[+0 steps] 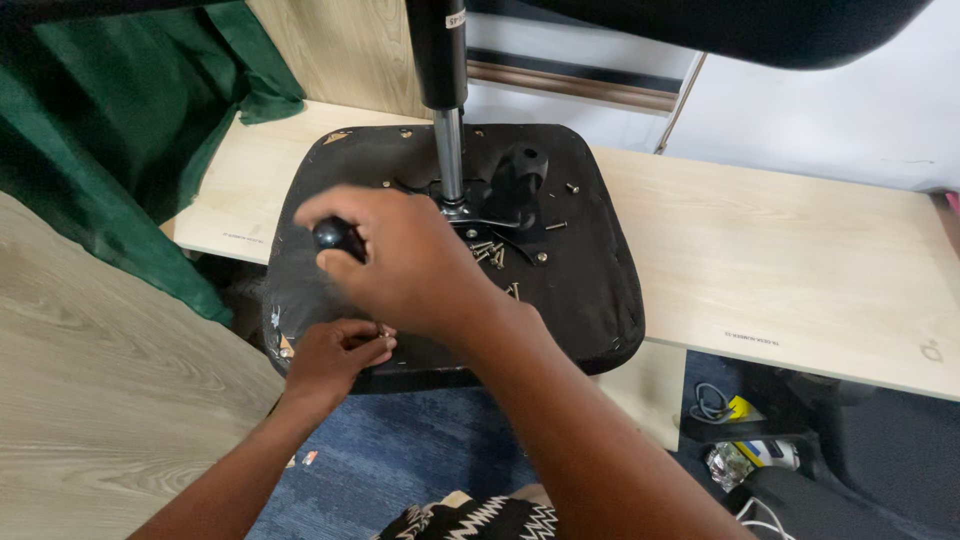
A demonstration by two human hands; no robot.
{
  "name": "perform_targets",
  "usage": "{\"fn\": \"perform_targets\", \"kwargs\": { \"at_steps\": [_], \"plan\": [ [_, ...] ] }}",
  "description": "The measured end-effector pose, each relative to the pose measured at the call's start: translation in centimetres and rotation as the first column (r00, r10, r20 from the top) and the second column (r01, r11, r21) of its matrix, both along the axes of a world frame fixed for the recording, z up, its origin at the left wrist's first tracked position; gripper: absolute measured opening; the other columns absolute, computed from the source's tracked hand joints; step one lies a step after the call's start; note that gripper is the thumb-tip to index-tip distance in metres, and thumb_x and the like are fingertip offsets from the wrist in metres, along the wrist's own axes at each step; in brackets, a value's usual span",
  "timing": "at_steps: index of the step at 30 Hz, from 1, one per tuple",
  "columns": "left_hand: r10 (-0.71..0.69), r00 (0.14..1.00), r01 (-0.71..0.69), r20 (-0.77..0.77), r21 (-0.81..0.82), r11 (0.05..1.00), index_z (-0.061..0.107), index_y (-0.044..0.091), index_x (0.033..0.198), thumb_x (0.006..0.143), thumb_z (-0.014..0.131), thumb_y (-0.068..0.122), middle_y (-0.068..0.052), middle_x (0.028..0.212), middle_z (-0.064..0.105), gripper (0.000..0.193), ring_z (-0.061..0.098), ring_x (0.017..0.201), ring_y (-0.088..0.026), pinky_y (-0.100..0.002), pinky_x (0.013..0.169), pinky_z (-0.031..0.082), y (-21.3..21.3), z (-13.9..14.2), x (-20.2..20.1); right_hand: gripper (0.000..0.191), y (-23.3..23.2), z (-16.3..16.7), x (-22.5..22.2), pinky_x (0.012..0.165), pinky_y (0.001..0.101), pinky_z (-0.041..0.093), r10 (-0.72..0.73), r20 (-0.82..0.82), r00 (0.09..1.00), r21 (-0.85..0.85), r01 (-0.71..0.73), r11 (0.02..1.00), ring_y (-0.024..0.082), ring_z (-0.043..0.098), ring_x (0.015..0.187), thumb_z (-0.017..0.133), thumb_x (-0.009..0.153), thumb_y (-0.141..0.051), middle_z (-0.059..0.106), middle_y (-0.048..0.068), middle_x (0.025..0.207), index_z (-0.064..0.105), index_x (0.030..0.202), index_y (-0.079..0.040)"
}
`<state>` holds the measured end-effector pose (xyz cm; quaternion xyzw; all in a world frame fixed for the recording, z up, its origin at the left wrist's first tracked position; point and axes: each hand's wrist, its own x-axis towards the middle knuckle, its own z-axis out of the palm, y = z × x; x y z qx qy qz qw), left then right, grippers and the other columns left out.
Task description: The person works on the underside of an office chair seat, using a screwdriver to drive screws into the seat mounting plate while holding a black screwdriver handle. They pick up screws from the plate and thread them into place one at a time, continuing the chair reassembly.
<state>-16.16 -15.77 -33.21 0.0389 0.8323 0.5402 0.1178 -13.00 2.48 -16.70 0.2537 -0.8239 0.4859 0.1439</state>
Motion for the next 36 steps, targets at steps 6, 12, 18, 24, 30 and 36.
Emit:
{"fn": "perform_targets", "kwargs": {
  "at_steps": [6, 12, 18, 24, 30, 36],
  "plan": [
    [0.005, 0.997, -0.030, -0.077, -0.330, 0.944, 0.081, 0.009, 0.099, 0.083, 0.081, 0.024, -0.006, 0.085, 0.081, 0.022, 0.075, 0.077, -0.014, -0.029, 0.075, 0.056, 0.6, 1.0, 0.4, 0.036, -0.6, -0.3, 0.6, 0.070, 0.0336, 0.051, -0.010, -0.151, 0.989, 0.033, 0.015, 0.999, 0.022, 0.063, 0.075, 0.071, 0.087, -0.021, 0.071, 0.014, 0.086, 0.074, 0.121, -0.011],
    [0.037, 0.999, -0.043, -0.029, -0.226, 0.973, 0.080, 0.006, 0.099, 0.082, 0.081, 0.027, -0.007, 0.083, 0.081, 0.026, 0.077, 0.079, -0.015, -0.030, 0.075, 0.057, 1.0, 1.4, 0.2, 0.037, 0.0, -1.0, -0.2, 0.082, 0.0325, 0.055, -0.044, -0.154, 0.987, -0.126, 0.024, 0.992, 0.018, 0.070, 0.088, 0.070, 0.088, -0.021, 0.073, 0.010, 0.099, 0.069, 0.124, -0.010],
    [0.020, 0.999, -0.030, -0.046, -0.230, 0.973, 0.077, 0.008, 0.107, 0.083, 0.080, 0.024, -0.005, 0.092, 0.080, 0.029, 0.076, 0.085, -0.014, -0.030, 0.079, 0.058, 0.4, 0.7, 0.0, 0.034, -0.1, -0.6, -0.2, 0.074, 0.0323, 0.058, -0.075, 0.112, 0.991, -0.085, 0.085, 0.993, 0.020, 0.068, 0.068, 0.062, 0.085, -0.016, 0.074, 0.011, 0.085, 0.073, 0.117, -0.011],
    [0.015, 1.000, -0.015, 0.005, -0.066, 0.998, 0.079, 0.006, 0.105, 0.085, 0.078, 0.020, -0.007, 0.091, 0.082, 0.024, 0.078, 0.087, -0.015, -0.028, 0.080, 0.060, 0.1, 0.5, -0.1, 0.033, -0.3, -0.3, 0.0, 0.083, 0.0359, 0.054, -0.088, -0.012, 0.996, -0.011, 0.088, 0.996, 0.018, 0.069, 0.077, 0.074, 0.085, -0.024, 0.073, 0.011, 0.091, 0.074, 0.116, -0.012],
    [0.060, 0.997, -0.050, 0.042, -0.218, 0.975, 0.080, 0.006, 0.105, 0.086, 0.080, 0.021, -0.009, 0.091, 0.082, 0.024, 0.077, 0.087, -0.015, -0.027, 0.081, 0.057, 0.6, 1.1, 0.0, 0.037, 0.1, -0.2, -0.4, 0.079, 0.0343, 0.059, -0.056, -0.043, 0.997, -0.131, 0.050, 0.990, 0.016, 0.074, 0.087, 0.068, 0.085, -0.019, 0.075, 0.008, 0.100, 0.068, 0.121, -0.010],
    [0.009, 1.000, -0.009, 0.028, 0.017, 1.000, 0.078, 0.008, 0.111, 0.086, 0.075, 0.016, -0.009, 0.093, 0.081, 0.026, 0.077, 0.088, -0.014, -0.027, 0.081, 0.059, -0.1, 0.3, -0.2, 0.037, 0.3, -0.5, -0.1, 0.068, 0.0358, 0.057, -0.094, 0.017, 0.995, -0.024, 0.095, 0.995, 0.024, 0.071, 0.075, 0.074, 0.086, -0.022, 0.070, 0.012, 0.085, 0.072, 0.122, -0.011]
  ]
}}
